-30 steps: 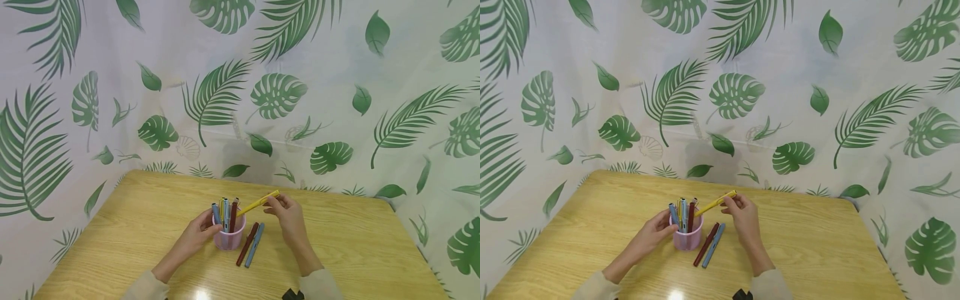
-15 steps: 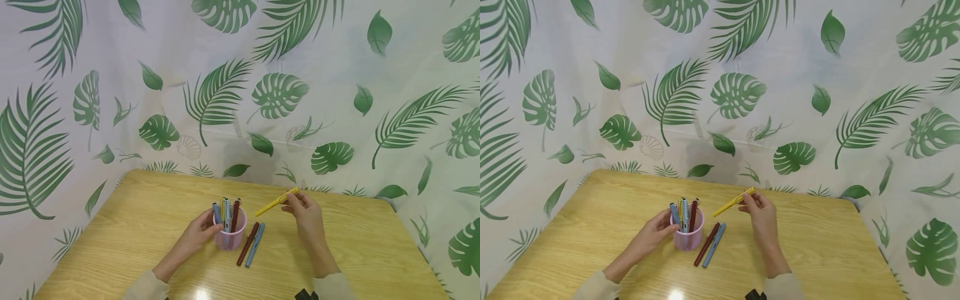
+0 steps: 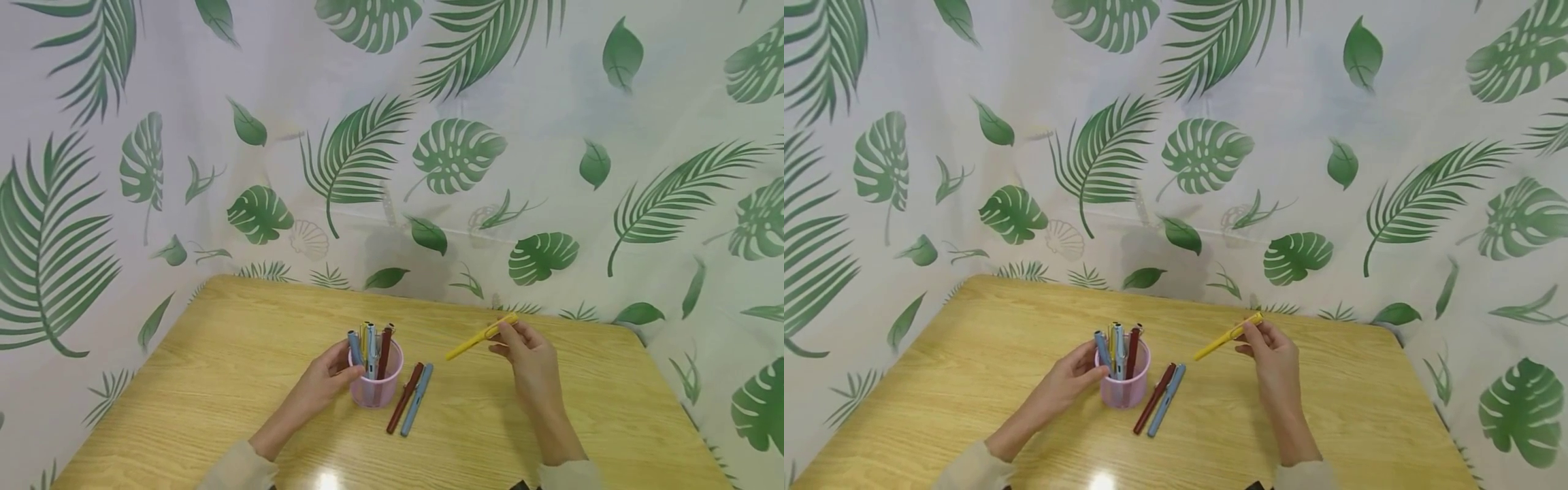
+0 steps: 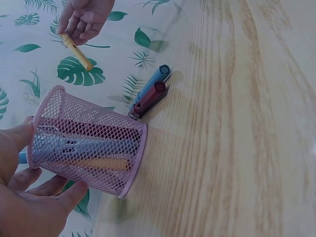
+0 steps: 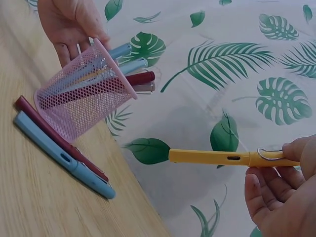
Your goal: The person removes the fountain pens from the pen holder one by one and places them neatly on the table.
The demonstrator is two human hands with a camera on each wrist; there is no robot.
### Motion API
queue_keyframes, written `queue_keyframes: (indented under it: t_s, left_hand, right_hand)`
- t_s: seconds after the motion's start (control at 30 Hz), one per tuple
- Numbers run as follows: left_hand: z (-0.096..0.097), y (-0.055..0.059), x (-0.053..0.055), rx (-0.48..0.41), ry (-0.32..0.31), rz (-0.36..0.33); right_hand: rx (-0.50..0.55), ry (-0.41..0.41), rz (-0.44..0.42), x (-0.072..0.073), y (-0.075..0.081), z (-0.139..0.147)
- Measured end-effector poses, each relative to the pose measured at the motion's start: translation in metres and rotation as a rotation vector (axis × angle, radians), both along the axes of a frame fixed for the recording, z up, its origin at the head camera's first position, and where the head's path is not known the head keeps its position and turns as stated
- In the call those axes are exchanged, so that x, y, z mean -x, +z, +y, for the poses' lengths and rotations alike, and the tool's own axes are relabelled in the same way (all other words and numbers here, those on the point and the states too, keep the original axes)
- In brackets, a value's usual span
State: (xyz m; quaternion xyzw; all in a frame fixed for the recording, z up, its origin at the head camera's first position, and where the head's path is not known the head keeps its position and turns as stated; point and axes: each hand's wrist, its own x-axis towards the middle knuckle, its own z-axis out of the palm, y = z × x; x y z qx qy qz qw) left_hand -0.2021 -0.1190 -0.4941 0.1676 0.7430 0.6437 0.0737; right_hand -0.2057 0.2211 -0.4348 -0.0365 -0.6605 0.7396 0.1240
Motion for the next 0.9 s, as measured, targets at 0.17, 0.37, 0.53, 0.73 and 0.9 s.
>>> queue_keyframes:
  t_s: [0.17,0.37,0.53,0.73,0.9]
  left_hand:
    - [0.000,-0.002,0.000,0.002,0.002,-0.004]
    - [0.000,0.000,-0.001,0.007,0.002,0.002]
    - [0.001,0.000,-0.001,0.010,0.005,0.005]
    - [0.002,0.000,-0.001,0.013,0.011,-0.004]
    - [0.002,0.001,-0.001,0.014,0.013,-0.008]
  right_hand:
    - [0.012,-0.026,-0.010,-0.005,-0.002,0.010]
    - [-0.028,-0.033,-0.056,-0.012,-0.005,0.021]
    - [-0.072,-0.032,-0.101,-0.017,-0.008,0.029]
    - [-0.113,0.008,-0.114,-0.021,-0.013,0.038]
    - [-0.141,0.017,-0.144,-0.023,-0.016,0.042]
